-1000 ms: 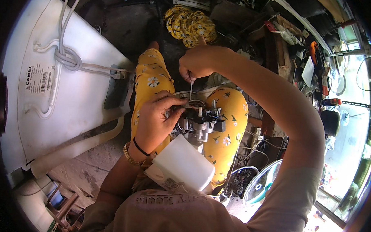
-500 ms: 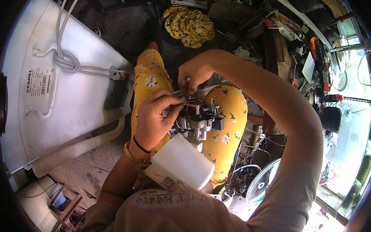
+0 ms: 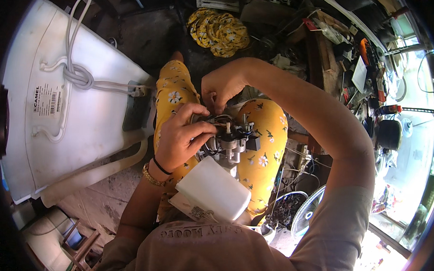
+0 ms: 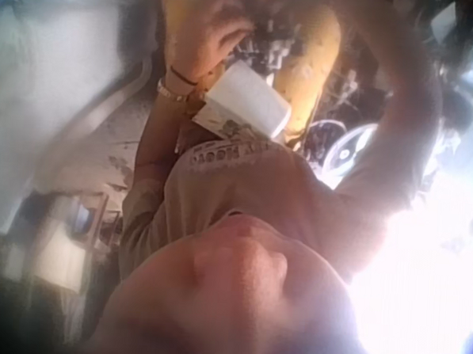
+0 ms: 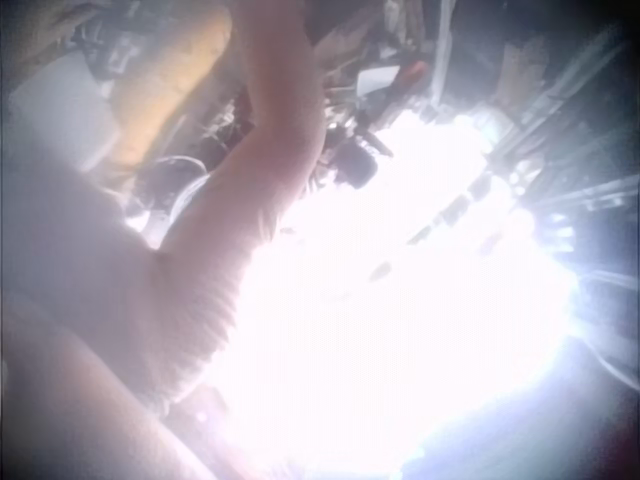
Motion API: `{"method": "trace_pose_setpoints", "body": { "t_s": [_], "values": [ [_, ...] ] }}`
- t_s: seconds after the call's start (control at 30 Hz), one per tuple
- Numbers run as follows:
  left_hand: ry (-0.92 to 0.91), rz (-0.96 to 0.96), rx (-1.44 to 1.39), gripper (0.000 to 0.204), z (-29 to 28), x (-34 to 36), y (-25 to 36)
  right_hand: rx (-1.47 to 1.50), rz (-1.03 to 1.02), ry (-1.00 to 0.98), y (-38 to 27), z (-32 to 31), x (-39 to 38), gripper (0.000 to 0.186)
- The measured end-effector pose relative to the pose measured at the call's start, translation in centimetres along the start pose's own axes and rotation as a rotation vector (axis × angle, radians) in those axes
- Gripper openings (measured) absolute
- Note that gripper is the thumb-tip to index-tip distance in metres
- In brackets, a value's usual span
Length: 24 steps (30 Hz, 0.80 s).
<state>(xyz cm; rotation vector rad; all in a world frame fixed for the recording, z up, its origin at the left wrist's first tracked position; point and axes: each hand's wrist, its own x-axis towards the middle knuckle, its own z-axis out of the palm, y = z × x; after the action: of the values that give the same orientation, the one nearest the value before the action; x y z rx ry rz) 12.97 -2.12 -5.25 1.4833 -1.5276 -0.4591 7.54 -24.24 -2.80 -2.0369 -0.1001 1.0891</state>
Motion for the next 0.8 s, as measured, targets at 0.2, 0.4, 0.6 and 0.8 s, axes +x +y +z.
{"method": "trace_pose_setpoints", "body": {
  "t_s": [0.2,0.4,0.6,0.8],
  "values": [
    [0.168,-0.111,-0.445,0.011,0.0,0.1,-0.5,0.003,0.009,0.122,2.8,-1.3,-1.3,0.022],
    [-0.044,-0.005,-0.103,0.025,0.1,0.1,-0.1,-0.08,0.02,0.282,6.0,-2.1,-1.5,0.016],
    [-0.154,-0.324,-0.015,0.042,0.4,0.5,0.8,-0.076,0.132,0.169,8.6,-3.9,-0.6,0.015],
    [-0.061,-0.3,-0.156,0.039,0.4,0.5,0.8,-0.128,0.221,0.104,9.7,-4.9,-0.3,0.017]
  ]
}}
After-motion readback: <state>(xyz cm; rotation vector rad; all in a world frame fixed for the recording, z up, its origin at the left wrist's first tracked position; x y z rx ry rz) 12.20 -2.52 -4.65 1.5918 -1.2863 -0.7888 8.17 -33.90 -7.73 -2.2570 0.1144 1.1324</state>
